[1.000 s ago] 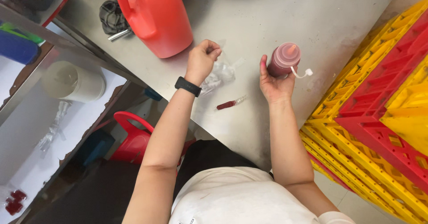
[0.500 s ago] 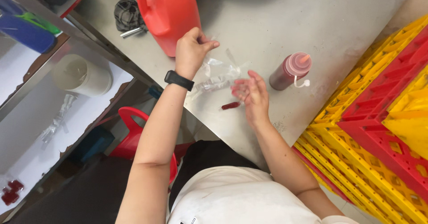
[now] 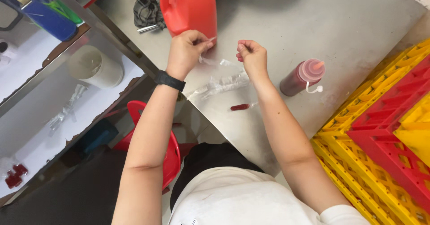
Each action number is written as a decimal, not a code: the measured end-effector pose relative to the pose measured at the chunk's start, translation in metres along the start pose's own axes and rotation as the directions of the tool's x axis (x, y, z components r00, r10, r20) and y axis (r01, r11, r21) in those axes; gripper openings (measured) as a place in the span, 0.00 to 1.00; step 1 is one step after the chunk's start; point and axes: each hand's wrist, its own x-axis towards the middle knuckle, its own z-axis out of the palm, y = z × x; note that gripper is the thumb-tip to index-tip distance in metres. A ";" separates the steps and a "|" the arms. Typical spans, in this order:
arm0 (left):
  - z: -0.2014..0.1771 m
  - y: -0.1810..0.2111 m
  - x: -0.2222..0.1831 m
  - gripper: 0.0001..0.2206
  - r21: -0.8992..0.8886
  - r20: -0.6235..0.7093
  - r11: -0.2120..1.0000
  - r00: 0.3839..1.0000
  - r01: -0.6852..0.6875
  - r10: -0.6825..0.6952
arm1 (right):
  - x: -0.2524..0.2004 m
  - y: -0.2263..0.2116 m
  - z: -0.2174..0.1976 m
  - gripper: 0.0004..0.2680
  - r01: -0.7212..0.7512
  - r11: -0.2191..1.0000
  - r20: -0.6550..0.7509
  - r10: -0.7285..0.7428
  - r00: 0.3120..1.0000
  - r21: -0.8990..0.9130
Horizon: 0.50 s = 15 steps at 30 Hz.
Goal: The person prepares a squeeze bottle by removing a plastic seal from the nozzle and placing the cap onto the bottle.
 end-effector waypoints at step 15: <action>0.015 0.037 -0.029 0.11 0.436 0.035 0.874 0.975 -0.213 0.220 | -0.035 -0.049 0.024 0.10 0.488 0.823 0.197 -0.448 0.872 -0.291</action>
